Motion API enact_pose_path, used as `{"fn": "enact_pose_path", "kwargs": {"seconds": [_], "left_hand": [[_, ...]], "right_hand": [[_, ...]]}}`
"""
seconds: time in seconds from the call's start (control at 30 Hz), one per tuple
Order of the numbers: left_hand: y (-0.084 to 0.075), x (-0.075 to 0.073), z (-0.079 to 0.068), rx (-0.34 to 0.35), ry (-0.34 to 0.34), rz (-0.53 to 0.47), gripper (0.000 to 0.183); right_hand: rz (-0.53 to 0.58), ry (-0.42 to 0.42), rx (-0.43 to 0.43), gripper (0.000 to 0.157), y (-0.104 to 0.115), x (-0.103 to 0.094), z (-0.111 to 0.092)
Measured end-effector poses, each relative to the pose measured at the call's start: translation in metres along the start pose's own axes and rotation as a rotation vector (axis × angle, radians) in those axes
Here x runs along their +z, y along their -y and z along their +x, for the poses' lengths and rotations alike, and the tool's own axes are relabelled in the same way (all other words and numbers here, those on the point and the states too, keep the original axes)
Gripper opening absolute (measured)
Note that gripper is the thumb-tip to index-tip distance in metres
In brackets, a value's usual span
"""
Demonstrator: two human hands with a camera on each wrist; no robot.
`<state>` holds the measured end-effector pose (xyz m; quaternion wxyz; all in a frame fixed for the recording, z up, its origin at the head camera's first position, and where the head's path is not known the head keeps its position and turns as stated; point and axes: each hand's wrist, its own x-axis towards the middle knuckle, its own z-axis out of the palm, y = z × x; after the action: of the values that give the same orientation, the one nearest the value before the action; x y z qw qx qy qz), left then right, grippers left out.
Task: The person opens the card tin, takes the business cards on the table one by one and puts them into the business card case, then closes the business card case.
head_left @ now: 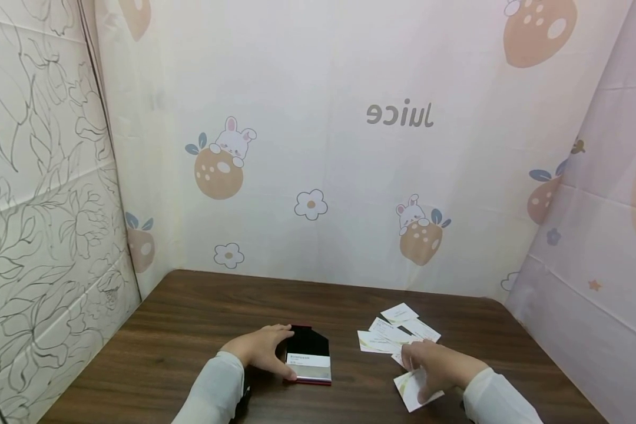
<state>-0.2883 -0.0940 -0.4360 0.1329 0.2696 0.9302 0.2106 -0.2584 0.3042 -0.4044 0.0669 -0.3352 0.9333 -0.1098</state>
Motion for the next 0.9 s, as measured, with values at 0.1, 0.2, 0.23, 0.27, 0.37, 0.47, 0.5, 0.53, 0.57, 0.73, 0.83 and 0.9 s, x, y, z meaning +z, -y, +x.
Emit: {"fn": "enact_pose_path", "kwargs": {"seconds": [0.1,0.2,0.23,0.27,0.37,0.47,0.5,0.53,0.57,0.73,0.83,0.9], "left_hand": [[0.0,0.0,0.0,-0.004,0.002,-0.001,0.095],[0.0,0.0,0.0,0.002,0.001,-0.005,0.095],[0.0,0.0,0.0,0.004,0.001,-0.007,0.095],[0.0,0.0,0.0,0.003,0.002,-0.007,0.095],[-0.001,-0.001,0.0,0.004,0.004,-0.007,0.095],[0.0,-0.001,0.0,0.006,0.004,-0.007,0.095],[0.0,-0.001,0.0,0.01,0.004,-0.01,0.094],[0.0,-0.002,0.0,0.014,0.003,-0.011,0.094],[0.001,-0.002,0.0,0.018,0.002,-0.012,0.094],[0.0,-0.001,0.0,0.024,0.001,-0.007,0.094],[-0.001,-0.001,-0.001,0.012,0.003,-0.002,0.094],[-0.002,-0.001,-0.001,0.004,0.003,0.002,0.094]], "right_hand": [[0.043,-0.013,-0.064,0.049,0.0,-0.001,0.0],[0.068,-0.017,-0.097,0.043,0.0,-0.002,0.001],[0.077,-0.017,-0.104,0.04,0.0,-0.002,0.0],[0.082,-0.014,-0.105,0.038,0.0,-0.003,0.0],[0.108,0.001,-0.105,0.031,-0.002,-0.005,-0.001],[0.146,0.019,-0.107,0.027,-0.004,-0.008,-0.002],[0.159,0.025,-0.108,0.026,-0.005,-0.009,-0.003],[0.171,0.032,-0.112,0.026,-0.006,-0.01,-0.003],[0.183,0.042,-0.108,0.025,-0.006,-0.011,-0.003],[0.238,0.07,-0.128,0.022,-0.006,-0.014,-0.002],[0.269,0.086,-0.136,0.021,-0.005,-0.014,-0.003],[0.285,0.092,-0.138,0.02,-0.004,-0.015,-0.003]]}}
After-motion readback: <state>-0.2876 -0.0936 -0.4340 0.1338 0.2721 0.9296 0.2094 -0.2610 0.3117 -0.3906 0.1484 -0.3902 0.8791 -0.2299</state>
